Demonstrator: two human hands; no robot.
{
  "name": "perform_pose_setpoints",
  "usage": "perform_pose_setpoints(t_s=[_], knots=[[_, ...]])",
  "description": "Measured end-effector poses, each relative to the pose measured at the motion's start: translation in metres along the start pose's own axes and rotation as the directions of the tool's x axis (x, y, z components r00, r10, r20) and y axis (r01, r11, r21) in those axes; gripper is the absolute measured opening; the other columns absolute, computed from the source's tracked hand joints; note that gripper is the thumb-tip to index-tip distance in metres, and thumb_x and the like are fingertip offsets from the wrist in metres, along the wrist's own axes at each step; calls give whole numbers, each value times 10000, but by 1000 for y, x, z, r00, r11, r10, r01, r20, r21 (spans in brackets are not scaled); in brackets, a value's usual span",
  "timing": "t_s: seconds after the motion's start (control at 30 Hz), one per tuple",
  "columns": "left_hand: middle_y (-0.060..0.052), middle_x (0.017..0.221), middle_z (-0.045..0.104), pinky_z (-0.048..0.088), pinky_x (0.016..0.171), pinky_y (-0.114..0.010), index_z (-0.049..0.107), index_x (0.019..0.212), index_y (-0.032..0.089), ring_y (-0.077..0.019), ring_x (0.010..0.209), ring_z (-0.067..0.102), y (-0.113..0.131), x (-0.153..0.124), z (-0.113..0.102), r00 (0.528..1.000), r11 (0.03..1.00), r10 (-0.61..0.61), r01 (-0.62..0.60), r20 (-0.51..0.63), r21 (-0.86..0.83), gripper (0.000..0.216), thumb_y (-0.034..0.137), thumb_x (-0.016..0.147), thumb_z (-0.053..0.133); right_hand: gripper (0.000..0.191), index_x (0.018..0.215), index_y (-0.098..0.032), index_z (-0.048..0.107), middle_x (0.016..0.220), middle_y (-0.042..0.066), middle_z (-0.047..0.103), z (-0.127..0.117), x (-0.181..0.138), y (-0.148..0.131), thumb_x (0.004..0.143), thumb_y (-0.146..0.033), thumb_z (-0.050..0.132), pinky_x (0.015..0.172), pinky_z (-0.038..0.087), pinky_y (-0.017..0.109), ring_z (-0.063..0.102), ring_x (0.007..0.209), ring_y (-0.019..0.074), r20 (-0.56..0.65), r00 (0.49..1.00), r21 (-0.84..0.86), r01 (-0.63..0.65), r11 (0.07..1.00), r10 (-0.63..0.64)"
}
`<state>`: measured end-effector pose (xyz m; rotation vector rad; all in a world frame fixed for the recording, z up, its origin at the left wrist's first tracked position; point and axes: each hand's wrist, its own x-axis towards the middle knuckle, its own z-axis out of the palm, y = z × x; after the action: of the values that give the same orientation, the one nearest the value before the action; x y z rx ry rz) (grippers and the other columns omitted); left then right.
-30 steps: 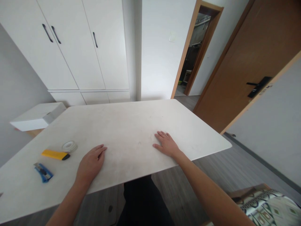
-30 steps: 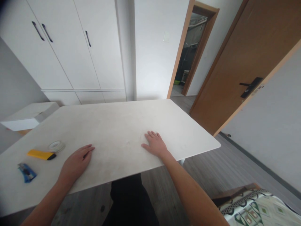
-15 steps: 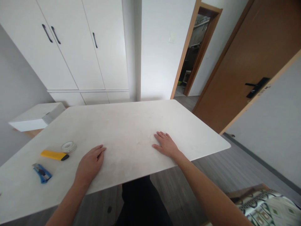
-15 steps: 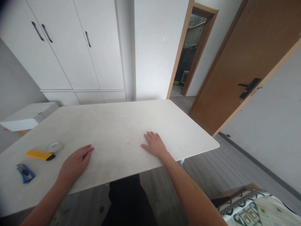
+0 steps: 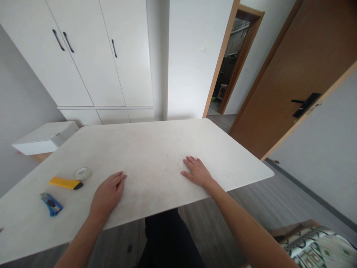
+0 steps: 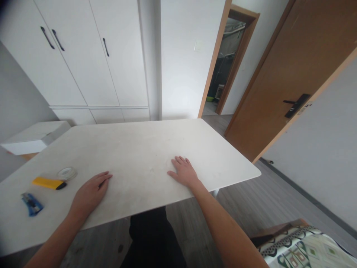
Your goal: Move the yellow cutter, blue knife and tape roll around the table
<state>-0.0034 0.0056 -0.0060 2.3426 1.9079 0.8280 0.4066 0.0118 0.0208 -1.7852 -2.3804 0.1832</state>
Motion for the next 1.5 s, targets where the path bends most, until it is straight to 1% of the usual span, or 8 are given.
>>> perform_pose_setpoints(t_s=[0.57,0.73,1.07,1.17,1.27,1.33,1.43,1.5], knots=[[-78,1241,704,474,1075,-396,744,1053,220,-242,1169,646,-1,0,1,1000,1000,-8,8,1,-8,434,427,895,397,774,1532,-201,404,1617,121,312,3,0,2,949,-705,331,1210,148,477,247,1498,276,-11,1000,-1,4,1000,-4],[-90,1253,697,476,1075,-415,744,1061,202,-255,1174,643,0,0,1,1000,1000,-12,12,2,-9,448,429,897,395,771,1528,-197,411,1615,121,315,1,0,1,950,-702,335,1212,156,467,254,1496,276,-8,1000,-6,-1,1000,1],[-85,1244,701,478,1072,-399,744,1066,195,-244,1168,644,-2,0,2,1000,1000,10,-10,-10,15,441,409,902,394,776,1531,-189,403,1620,128,302,1,0,1,949,-698,340,1212,138,474,240,1500,279,1,1000,1,-3,1000,3],[-85,1239,704,484,1066,-396,745,1068,189,-243,1157,650,-2,0,3,1000,999,18,-18,-15,27,435,394,904,399,763,1521,-183,418,1612,132,321,1,0,1,951,-686,353,1209,152,474,257,1493,285,-3,1000,-2,0,1000,0],[-94,1229,707,489,1060,-402,745,1072,177,-244,1144,655,0,0,4,999,999,22,-22,-24,35,429,368,908,398,697,1492,-190,456,1584,133,378,-4,1,-2,958,-636,404,1197,199,477,315,1465,293,-24,1000,-19,-3,1000,3],[-103,1225,707,489,1058,-408,744,1078,168,-244,1140,655,2,0,3,999,999,24,-23,-27,33,424,346,915,396,603,1422,-186,527,1521,148,465,-11,8,-10,955,-562,470,1164,280,454,411,1403,300,-24,999,-50,-29,998,28],[-104,1219,709,489,1056,-409,745,1077,172,-241,1137,654,8,0,0,1000,1000,15,-14,-26,27,398,309,923,405,397,1221,-158,650,1293,178,635,-27,30,-33,947,-414,521,998,452,421,601,1184,313,66,993,-124,-86,989,95],[-101,1213,711,486,1058,-404,745,1078,177,-235,1132,654,12,0,-3,1000,1000,4,-3,-26,22,375,277,921,420,320,1152,-158,673,1197,170,676,-36,53,-58,953,-349,512,902,497,404,650,1086,306,133,988,-144,-61,988,81]])
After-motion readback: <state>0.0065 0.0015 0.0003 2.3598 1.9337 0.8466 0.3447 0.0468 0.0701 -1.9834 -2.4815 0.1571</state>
